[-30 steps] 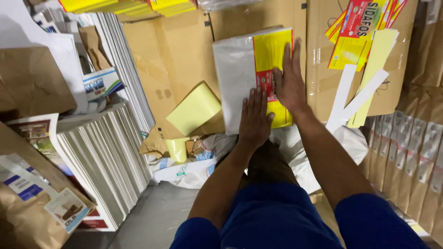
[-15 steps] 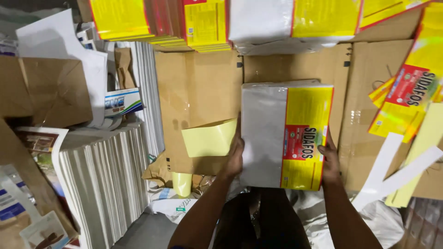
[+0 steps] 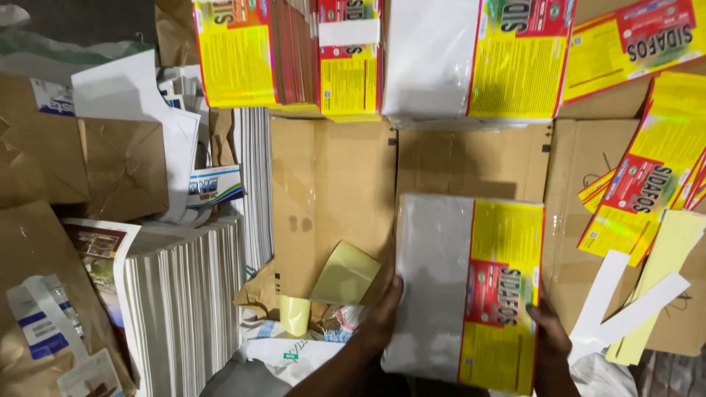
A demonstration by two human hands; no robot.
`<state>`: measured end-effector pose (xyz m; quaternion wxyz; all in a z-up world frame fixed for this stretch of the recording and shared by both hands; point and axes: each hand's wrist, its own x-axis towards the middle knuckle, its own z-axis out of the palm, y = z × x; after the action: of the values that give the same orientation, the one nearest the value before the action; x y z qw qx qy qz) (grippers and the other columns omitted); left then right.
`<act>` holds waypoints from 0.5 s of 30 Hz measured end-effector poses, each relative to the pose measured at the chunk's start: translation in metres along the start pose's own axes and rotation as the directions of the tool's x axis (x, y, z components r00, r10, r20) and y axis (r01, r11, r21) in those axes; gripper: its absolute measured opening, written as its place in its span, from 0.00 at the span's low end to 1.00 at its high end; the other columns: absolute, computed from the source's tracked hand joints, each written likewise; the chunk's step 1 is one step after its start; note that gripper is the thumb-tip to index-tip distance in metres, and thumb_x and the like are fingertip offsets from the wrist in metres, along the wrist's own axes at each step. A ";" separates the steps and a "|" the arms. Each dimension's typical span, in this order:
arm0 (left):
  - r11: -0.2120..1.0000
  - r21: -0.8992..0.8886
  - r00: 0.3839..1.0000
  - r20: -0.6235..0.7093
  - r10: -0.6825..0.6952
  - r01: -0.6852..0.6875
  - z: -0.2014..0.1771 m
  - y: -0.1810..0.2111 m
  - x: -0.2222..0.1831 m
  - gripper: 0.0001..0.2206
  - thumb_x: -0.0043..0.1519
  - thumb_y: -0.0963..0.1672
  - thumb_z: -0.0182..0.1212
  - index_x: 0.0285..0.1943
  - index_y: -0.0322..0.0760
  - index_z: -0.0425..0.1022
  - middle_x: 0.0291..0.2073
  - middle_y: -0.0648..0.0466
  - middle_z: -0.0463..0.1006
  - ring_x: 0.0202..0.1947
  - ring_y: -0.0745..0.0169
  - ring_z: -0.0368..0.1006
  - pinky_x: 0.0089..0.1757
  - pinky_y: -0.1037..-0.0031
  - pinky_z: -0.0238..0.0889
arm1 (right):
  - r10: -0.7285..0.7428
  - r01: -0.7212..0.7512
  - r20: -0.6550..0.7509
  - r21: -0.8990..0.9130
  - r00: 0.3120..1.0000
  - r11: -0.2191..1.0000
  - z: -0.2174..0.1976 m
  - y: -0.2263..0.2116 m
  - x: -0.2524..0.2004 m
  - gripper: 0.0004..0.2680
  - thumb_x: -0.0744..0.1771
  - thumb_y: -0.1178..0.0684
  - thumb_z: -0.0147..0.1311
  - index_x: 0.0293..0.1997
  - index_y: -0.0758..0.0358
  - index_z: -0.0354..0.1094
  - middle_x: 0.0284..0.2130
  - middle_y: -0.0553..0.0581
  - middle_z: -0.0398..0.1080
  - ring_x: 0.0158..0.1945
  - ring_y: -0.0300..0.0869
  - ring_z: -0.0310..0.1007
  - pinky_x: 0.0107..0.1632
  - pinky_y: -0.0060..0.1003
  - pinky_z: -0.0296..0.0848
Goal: The person wraps reams of paper in white protective sheets, applying tape with a dispenser to secure the paper before placing the wrapped packages into a large sack or onto a stack.
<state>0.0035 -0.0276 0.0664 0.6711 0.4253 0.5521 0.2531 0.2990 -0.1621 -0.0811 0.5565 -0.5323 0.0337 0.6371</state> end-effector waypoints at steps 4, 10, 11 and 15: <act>0.958 -0.208 0.979 0.095 -0.179 0.195 0.010 0.010 -0.033 0.30 0.72 0.52 0.33 0.83 0.41 0.39 0.76 0.41 0.58 0.73 0.48 0.55 0.67 0.63 0.49 | 0.046 -0.025 0.125 -0.160 0.991 0.987 -0.037 -0.043 -0.022 0.35 0.61 0.56 0.47 0.81 0.60 0.42 0.71 0.62 0.57 0.70 0.51 0.57 0.67 0.46 0.55; 0.913 0.182 0.931 0.043 0.362 -0.364 0.006 0.097 0.006 0.28 0.76 0.49 0.29 0.83 0.31 0.37 0.83 0.42 0.42 0.82 0.51 0.38 0.73 0.65 0.36 | -0.091 0.099 0.080 -0.106 0.993 0.989 0.100 -0.154 -0.047 0.33 0.62 0.57 0.45 0.81 0.62 0.43 0.71 0.60 0.58 0.70 0.50 0.60 0.67 0.50 0.59; 0.852 0.148 0.865 0.062 0.498 -0.502 0.006 0.129 0.024 0.27 0.77 0.48 0.29 0.84 0.30 0.36 0.84 0.43 0.38 0.84 0.52 0.33 0.74 0.65 0.30 | -0.262 0.261 0.198 0.036 0.944 0.965 0.129 -0.171 -0.042 0.32 0.64 0.56 0.47 0.82 0.70 0.45 0.69 0.64 0.61 0.69 0.52 0.64 0.69 0.49 0.61; 0.874 0.082 0.878 0.044 0.476 -0.478 -0.013 0.194 0.137 0.28 0.76 0.48 0.30 0.83 0.33 0.37 0.83 0.48 0.38 0.82 0.56 0.31 0.73 0.66 0.27 | -0.444 0.447 0.323 0.068 0.836 0.892 0.289 -0.270 -0.017 0.32 0.60 0.56 0.43 0.78 0.68 0.49 0.65 0.60 0.65 0.64 0.46 0.69 0.67 0.40 0.67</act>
<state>0.0524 0.1859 0.1592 0.5742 0.5810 0.4335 0.3806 0.3115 0.1118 0.2039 0.6841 -0.4142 -0.1880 0.5702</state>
